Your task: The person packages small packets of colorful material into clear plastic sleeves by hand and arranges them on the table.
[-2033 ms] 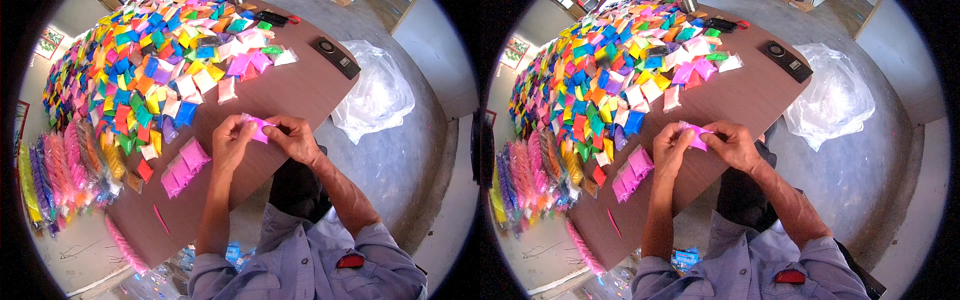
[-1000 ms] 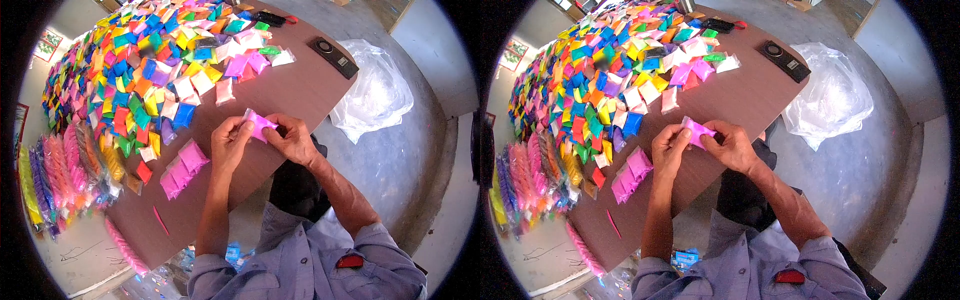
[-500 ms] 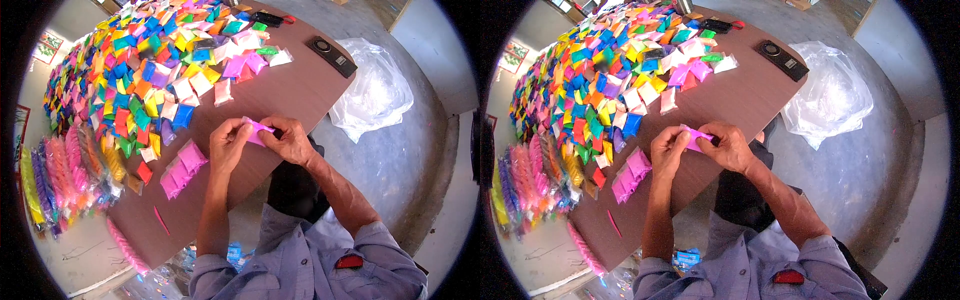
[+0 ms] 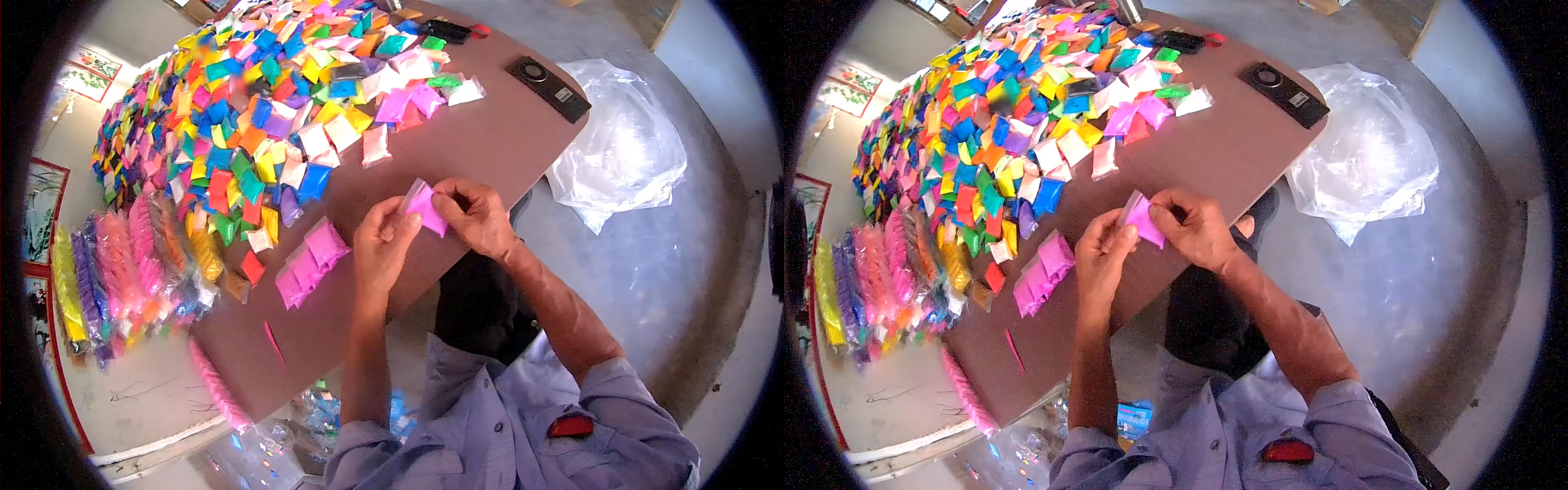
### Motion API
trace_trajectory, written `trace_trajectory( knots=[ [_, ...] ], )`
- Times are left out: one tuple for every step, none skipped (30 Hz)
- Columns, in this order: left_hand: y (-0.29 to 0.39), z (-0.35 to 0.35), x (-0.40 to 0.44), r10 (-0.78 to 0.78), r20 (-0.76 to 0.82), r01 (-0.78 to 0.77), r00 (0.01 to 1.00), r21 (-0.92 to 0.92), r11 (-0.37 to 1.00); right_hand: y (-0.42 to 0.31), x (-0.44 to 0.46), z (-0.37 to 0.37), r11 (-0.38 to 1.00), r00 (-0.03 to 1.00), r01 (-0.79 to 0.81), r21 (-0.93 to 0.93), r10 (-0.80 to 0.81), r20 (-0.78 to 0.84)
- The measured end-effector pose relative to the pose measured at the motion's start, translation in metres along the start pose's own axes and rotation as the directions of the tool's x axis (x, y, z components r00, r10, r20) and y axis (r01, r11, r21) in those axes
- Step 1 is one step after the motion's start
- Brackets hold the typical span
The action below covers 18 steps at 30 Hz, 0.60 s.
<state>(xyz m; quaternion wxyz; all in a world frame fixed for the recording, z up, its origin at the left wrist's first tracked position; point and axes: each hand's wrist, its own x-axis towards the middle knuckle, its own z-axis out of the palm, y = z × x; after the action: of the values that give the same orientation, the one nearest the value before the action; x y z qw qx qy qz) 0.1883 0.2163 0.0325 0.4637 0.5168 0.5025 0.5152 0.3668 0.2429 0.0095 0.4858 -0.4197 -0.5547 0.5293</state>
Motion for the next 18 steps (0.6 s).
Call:
trace_trajectory(
  knots=[
    [0.0,0.0,-0.003,-0.048,-0.035,0.048,0.998,0.016,0.999,0.0,0.0,0.0,1.0,1.0,0.016,0.013,-0.016,-0.025],
    [0.0,0.001,-0.005,-0.095,-0.072,0.098,0.993,0.029,0.995,0.001,0.0,0.0,0.999,0.998,0.031,0.026,-0.029,-0.05],
    [-0.001,0.002,-0.007,-0.096,-0.078,0.1,0.992,0.037,0.994,0.003,0.0,0.0,0.999,0.999,0.03,0.035,-0.028,-0.045],
    [-0.004,0.003,-0.007,-0.1,-0.083,0.102,0.992,0.023,0.995,0.006,0.0,0.0,0.998,0.997,0.064,0.024,-0.062,-0.043],
    [-0.006,0.003,-0.006,-0.102,-0.086,0.103,0.991,0.009,0.995,0.008,0.001,0.0,0.995,0.994,0.098,0.013,-0.098,-0.042],
    [-0.008,0.001,-0.006,-0.101,-0.086,0.103,0.991,0.016,0.995,0.004,0.001,0.0,0.995,0.994,0.099,0.021,-0.098,-0.043],
    [-0.01,-0.001,-0.007,-0.078,-0.08,0.079,0.994,0.017,0.997,-0.001,0.001,-0.001,0.997,0.998,0.069,0.047,-0.068,-0.008],
    [-0.012,-0.002,-0.007,-0.056,-0.072,0.057,0.996,0.017,0.998,-0.005,0.001,-0.002,0.997,0.999,0.036,0.071,-0.038,0.025],
    [-0.012,-0.002,-0.008,-0.058,-0.069,0.06,0.996,0.023,0.998,-0.004,0.001,-0.004,0.996,0.999,0.034,0.077,-0.036,0.022],
    [-0.013,-0.003,-0.01,-0.052,-0.047,0.054,0.998,0.046,0.997,-0.003,0.003,-0.006,0.999,0.997,0.041,0.015,-0.042,0.062],
    [-0.015,-0.003,-0.011,-0.048,-0.026,0.05,0.999,0.069,0.996,-0.001,0.003,-0.007,0.998,0.994,0.049,-0.048,-0.044,0.103],
    [-0.011,0.0,-0.011,-0.054,-0.025,0.055,0.998,0.074,0.996,0.001,0.002,-0.006,0.998,0.994,0.044,-0.041,-0.039,0.102],
    [-0.007,0.005,-0.012,-0.056,-0.041,0.058,0.998,0.056,0.997,0.003,0.001,-0.005,0.999,0.996,0.047,0.023,-0.048,0.069],
    [-0.002,0.01,-0.013,-0.056,-0.057,0.059,0.997,0.037,0.998,0.004,0.001,-0.004,0.995,0.998,0.054,0.086,-0.057,0.037],
    [0.001,0.014,-0.014,-0.058,-0.057,0.061,0.997,0.039,0.997,0.004,0.001,-0.003,0.995,0.998,0.052,0.088,-0.055,0.037],
    [0.004,0.019,-0.016,-0.08,-0.07,0.082,0.994,0.02,0.996,0.003,0.0,-0.003,0.993,0.999,0.049,0.103,-0.05,0.006],
    [0.005,0.022,-0.017,-0.103,-0.083,0.104,0.991,0.001,0.995,0.002,0.0,-0.003,0.992,0.999,0.046,0.117,-0.043,-0.024],
    [0.005,0.025,-0.018,-0.106,-0.087,0.106,0.991,-0.002,0.994,0.003,0.0,-0.003,0.992,0.999,0.043,0.116,-0.041,-0.02]
  ],
)
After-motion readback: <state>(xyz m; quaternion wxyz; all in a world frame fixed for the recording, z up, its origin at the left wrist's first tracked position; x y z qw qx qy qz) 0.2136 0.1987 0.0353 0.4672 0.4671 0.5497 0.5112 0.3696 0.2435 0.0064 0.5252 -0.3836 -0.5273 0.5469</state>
